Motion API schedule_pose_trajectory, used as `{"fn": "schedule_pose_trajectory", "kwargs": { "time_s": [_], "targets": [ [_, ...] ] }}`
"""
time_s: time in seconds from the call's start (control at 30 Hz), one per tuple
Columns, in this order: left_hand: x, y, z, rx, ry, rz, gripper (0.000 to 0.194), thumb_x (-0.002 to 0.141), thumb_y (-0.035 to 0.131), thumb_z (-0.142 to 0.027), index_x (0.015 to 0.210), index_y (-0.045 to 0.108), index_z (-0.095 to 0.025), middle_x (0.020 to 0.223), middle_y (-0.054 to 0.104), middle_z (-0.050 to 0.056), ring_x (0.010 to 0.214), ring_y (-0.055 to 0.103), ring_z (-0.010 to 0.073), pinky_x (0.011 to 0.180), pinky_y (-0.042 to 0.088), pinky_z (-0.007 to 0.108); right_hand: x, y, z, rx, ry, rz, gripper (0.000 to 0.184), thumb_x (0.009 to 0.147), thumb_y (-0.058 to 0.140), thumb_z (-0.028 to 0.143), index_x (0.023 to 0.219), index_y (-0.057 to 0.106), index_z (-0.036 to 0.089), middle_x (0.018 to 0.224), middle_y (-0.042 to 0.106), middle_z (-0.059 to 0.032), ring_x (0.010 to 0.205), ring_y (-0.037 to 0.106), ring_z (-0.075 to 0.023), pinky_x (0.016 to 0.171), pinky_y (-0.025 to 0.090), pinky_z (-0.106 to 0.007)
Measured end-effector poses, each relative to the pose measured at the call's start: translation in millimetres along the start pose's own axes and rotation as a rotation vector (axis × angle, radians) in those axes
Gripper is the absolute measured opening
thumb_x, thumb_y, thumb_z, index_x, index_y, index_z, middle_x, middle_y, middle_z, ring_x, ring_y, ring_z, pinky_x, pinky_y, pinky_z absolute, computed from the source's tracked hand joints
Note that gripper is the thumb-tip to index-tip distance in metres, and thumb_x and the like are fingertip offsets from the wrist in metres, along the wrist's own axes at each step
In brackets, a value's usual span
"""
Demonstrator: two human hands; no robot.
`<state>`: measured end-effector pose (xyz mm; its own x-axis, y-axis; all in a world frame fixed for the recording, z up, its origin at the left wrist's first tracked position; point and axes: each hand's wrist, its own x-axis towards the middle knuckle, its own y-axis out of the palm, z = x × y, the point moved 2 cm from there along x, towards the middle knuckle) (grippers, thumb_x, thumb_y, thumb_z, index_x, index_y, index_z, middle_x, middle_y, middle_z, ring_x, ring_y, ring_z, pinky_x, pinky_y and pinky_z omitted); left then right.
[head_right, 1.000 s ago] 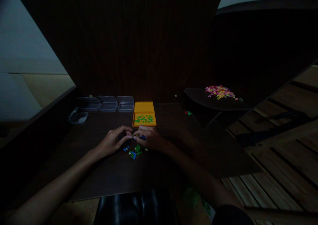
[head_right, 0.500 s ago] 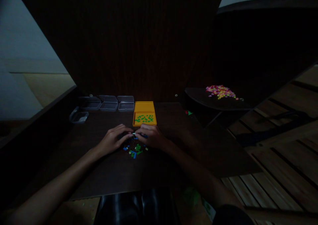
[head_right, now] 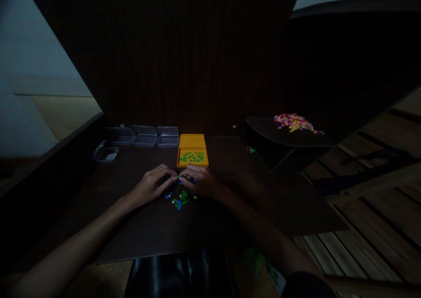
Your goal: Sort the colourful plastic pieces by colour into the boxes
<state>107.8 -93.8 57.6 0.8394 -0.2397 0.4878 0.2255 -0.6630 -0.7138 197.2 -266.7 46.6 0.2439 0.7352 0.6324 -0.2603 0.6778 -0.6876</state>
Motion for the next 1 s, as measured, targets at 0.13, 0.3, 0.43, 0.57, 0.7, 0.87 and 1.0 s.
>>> {"fn": "schedule_pose_trajectory", "kwargs": {
  "time_s": [0.13, 0.3, 0.43, 0.57, 0.7, 0.87, 1.0],
  "targets": [
    [0.8, 0.2, 0.2, 0.017, -0.029, 0.004, 0.012, 0.094, 0.050, -0.027, 0.097, 0.059, -0.017, 0.089, 0.064, 0.003, 0.086, 0.060, 0.0159, 0.082, 0.049, 0.030, 0.8, -1.8, -6.0, 0.001, 0.039, -0.001, 0.013, 0.090, 0.056, 0.025, 0.090, 0.066, 0.017, 0.073, 0.061, -0.0022, 0.063, 0.055, -0.0120, 0.060, 0.044, -0.023],
    [1.1, 1.5, 2.0, 0.052, -0.098, 0.017, 0.016, 0.094, 0.048, -0.027, 0.102, 0.058, -0.016, 0.094, 0.064, 0.006, 0.092, 0.059, 0.0185, 0.085, 0.049, 0.033, 5.8, -18.1, -31.7, -0.075, 0.201, -0.070, 0.014, 0.086, 0.058, 0.023, 0.080, 0.067, 0.016, 0.068, 0.054, -0.0014, 0.060, 0.051, -0.0123, 0.057, 0.041, -0.024],
    [0.4, 3.1, 2.9, 0.049, -0.121, 0.034, 0.016, 0.093, 0.048, -0.025, 0.103, 0.057, -0.016, 0.093, 0.064, 0.006, 0.089, 0.060, 0.0184, 0.084, 0.049, 0.033, 11.7, -30.0, -58.5, -0.143, 0.364, -0.024, 0.012, 0.083, 0.060, 0.022, 0.078, 0.069, 0.016, 0.072, 0.057, -0.0021, 0.062, 0.053, -0.0122, 0.058, 0.041, -0.023],
    [-0.3, 4.6, 3.5, 0.047, -0.114, 0.039, 0.017, 0.092, 0.049, -0.024, 0.105, 0.057, -0.017, 0.092, 0.064, 0.005, 0.090, 0.059, 0.0185, 0.085, 0.050, 0.033, 19.4, -31.5, -73.4, -0.257, 0.444, 0.071, 0.012, 0.081, 0.060, 0.019, 0.080, 0.072, 0.015, 0.074, 0.059, -0.0026, 0.065, 0.054, -0.0124, 0.060, 0.039, -0.023],
    [-0.2, 5.1, 4.5, 0.060, -0.113, 0.060, 0.016, 0.092, 0.047, -0.022, 0.105, 0.056, -0.017, 0.095, 0.064, 0.006, 0.093, 0.059, 0.0192, 0.087, 0.049, 0.034, 28.4, -26.3, -77.0, -0.374, 0.515, 0.183, 0.016, 0.081, 0.058, 0.019, 0.080, 0.073, 0.015, 0.077, 0.061, -0.0040, 0.068, 0.054, -0.0135, 0.060, 0.036, -0.023],
    [-0.5, 4.1, 5.7, 0.063, -0.101, 0.060, 0.017, 0.092, 0.045, -0.022, 0.106, 0.055, -0.018, 0.097, 0.064, 0.006, 0.094, 0.059, 0.0193, 0.087, 0.049, 0.035, 37.7, -21.1, -80.2, -0.455, 0.580, 0.287, 0.020, 0.083, 0.055, 0.020, 0.086, 0.075, 0.017, 0.085, 0.065, -0.0051, 0.071, 0.056, -0.0139, 0.059, 0.033, -0.023],
    [-0.4, 3.6, 5.5, 0.068, -0.108, 0.057, 0.017, 0.092, 0.046, -0.021, 0.106, 0.055, -0.018, 0.096, 0.064, 0.006, 0.093, 0.059, 0.0194, 0.087, 0.049, 0.035, 41.4, -19.3, -83.4, -0.469, 0.612, 0.343, 0.020, 0.081, 0.056, 0.019, 0.087, 0.075, 0.018, 0.087, 0.066, -0.0050, 0.073, 0.056, -0.0141, 0.059, 0.032, -0.023]
  ]
}}
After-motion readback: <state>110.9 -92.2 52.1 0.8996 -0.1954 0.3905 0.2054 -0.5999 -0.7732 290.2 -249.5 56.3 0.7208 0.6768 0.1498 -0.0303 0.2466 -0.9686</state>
